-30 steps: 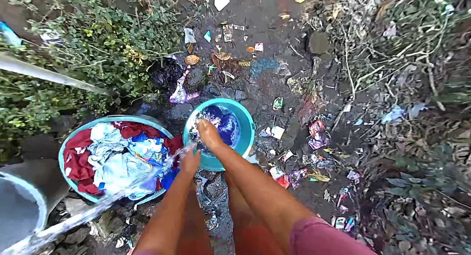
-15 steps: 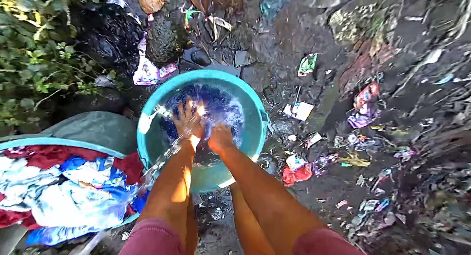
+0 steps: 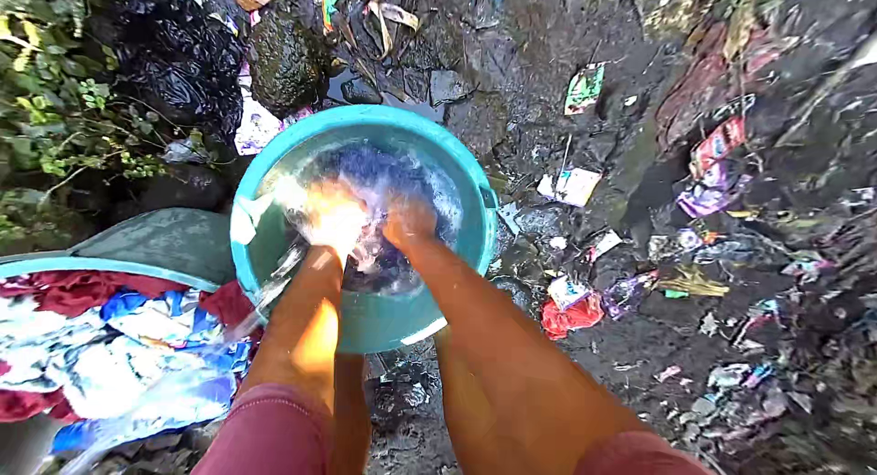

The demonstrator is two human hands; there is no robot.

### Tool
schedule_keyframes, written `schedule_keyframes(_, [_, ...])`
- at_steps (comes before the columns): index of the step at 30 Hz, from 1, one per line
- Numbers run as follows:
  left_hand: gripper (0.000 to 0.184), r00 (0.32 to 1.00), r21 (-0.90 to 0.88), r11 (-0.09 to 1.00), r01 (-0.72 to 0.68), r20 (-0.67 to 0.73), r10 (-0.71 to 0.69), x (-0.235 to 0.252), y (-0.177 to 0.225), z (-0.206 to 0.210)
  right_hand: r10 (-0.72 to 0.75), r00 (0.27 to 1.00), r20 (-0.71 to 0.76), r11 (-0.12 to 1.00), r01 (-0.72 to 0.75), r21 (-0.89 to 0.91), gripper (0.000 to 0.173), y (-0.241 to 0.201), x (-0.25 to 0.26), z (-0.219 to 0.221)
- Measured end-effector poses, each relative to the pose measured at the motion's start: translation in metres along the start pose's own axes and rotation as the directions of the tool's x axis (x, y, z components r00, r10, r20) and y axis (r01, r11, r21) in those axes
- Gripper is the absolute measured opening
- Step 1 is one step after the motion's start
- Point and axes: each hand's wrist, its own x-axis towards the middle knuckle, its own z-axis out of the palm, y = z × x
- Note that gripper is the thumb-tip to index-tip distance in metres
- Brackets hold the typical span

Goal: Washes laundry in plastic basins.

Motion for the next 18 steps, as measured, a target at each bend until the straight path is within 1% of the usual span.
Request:
schedule_keyframes(1, [0.048, 0.992, 0.117, 0.989, -0.094, -0.078, 0.103, 0.006, 0.000, -0.008, -0.007, 1.000, -0.018, 0.998, 0.008, 0.063, 0.053, 0.002, 0.000, -0.009])
schedule_keyframes(2, [0.043, 0.944, 0.157, 0.965, -0.208, -0.226, 0.240, 0.016, -0.003, -0.011, -0.026, 0.999, -0.032, 0.987, 0.031, 0.159, 0.049, 0.006, -0.004, -0.017])
schedule_keyframes(3, [0.037, 0.817, 0.172, 0.919, -0.355, -0.421, 0.394, 0.032, -0.007, -0.009, -0.042, 0.998, -0.044, 0.966, 0.051, 0.252, 0.045, 0.009, -0.013, -0.021])
schedule_keyframes(4, [0.037, 0.751, 0.163, 0.882, -0.443, -0.470, 0.464, 0.038, -0.010, -0.013, -0.045, 0.997, -0.055, 0.938, 0.061, 0.341, 0.041, 0.011, -0.028, -0.025])
schedule_keyframes(5, [0.037, 0.688, 0.136, 0.847, -0.514, -0.524, 0.502, 0.037, -0.016, -0.018, -0.045, 0.996, -0.079, 0.911, 0.073, 0.407, 0.038, 0.012, -0.045, -0.024])
schedule_keyframes(6, [0.035, 0.601, 0.116, 0.801, -0.587, -0.600, 0.528, 0.039, -0.026, -0.019, -0.028, 0.994, -0.109, 0.885, 0.075, 0.460, 0.035, 0.012, -0.063, -0.020])
schedule_keyframes(7, [0.035, 0.580, 0.055, 0.771, -0.635, -0.625, 0.522, 0.036, -0.036, -0.022, 0.001, 0.992, -0.127, 0.863, 0.063, 0.501, 0.034, 0.010, -0.080, -0.016])
schedule_keyframes(9, [0.034, 0.616, -0.049, 0.754, -0.656, -0.612, 0.496, 0.025, -0.055, -0.019, 0.067, 0.986, -0.152, 0.826, 0.031, 0.563, 0.036, 0.005, -0.102, -0.003])
schedule_keyframes(10, [0.039, 0.635, -0.058, 0.756, -0.652, -0.587, 0.503, 0.018, -0.063, -0.011, 0.089, 0.980, -0.178, 0.824, 0.028, 0.565, 0.039, 0.003, -0.108, 0.005])
schedule_keyframes(11, [0.054, 0.671, -0.044, 0.773, -0.633, -0.529, 0.519, 0.011, -0.069, 0.000, 0.101, 0.975, -0.197, 0.845, 0.021, 0.534, 0.044, 0.002, -0.112, 0.012])
schedule_keyframes(12, [0.068, 0.693, 0.008, 0.794, -0.608, -0.482, 0.536, 0.007, -0.068, 0.013, 0.098, 0.969, -0.228, 0.886, 0.020, 0.463, 0.048, 0.002, -0.111, 0.017])
schedule_keyframes(13, [0.074, 0.691, 0.070, 0.803, -0.591, -0.470, 0.549, 0.009, -0.062, 0.026, 0.077, 0.947, -0.313, 0.927, 0.047, 0.372, 0.050, 0.005, -0.106, 0.025])
schedule_keyframes(14, [0.075, 0.680, 0.130, 0.809, -0.574, -0.476, 0.558, 0.014, -0.054, 0.038, 0.047, 0.901, -0.430, 0.958, 0.081, 0.276, 0.050, 0.009, -0.098, 0.035])
schedule_keyframes(15, [0.071, 0.674, 0.188, 0.822, -0.538, -0.489, 0.553, 0.020, -0.047, 0.046, 0.023, 0.840, -0.542, 0.975, 0.101, 0.198, 0.047, 0.013, -0.087, 0.045])
schedule_keyframes(16, [0.065, 0.681, 0.222, 0.844, -0.489, -0.508, 0.528, 0.027, -0.041, 0.052, 0.014, 0.789, -0.614, 0.981, 0.110, 0.163, 0.045, 0.016, -0.075, 0.054])
schedule_keyframes(18, [0.058, 0.715, 0.216, 0.887, -0.409, -0.528, 0.458, 0.039, -0.028, 0.059, 0.047, 0.735, -0.676, 0.978, 0.103, 0.180, 0.040, 0.014, -0.049, 0.065])
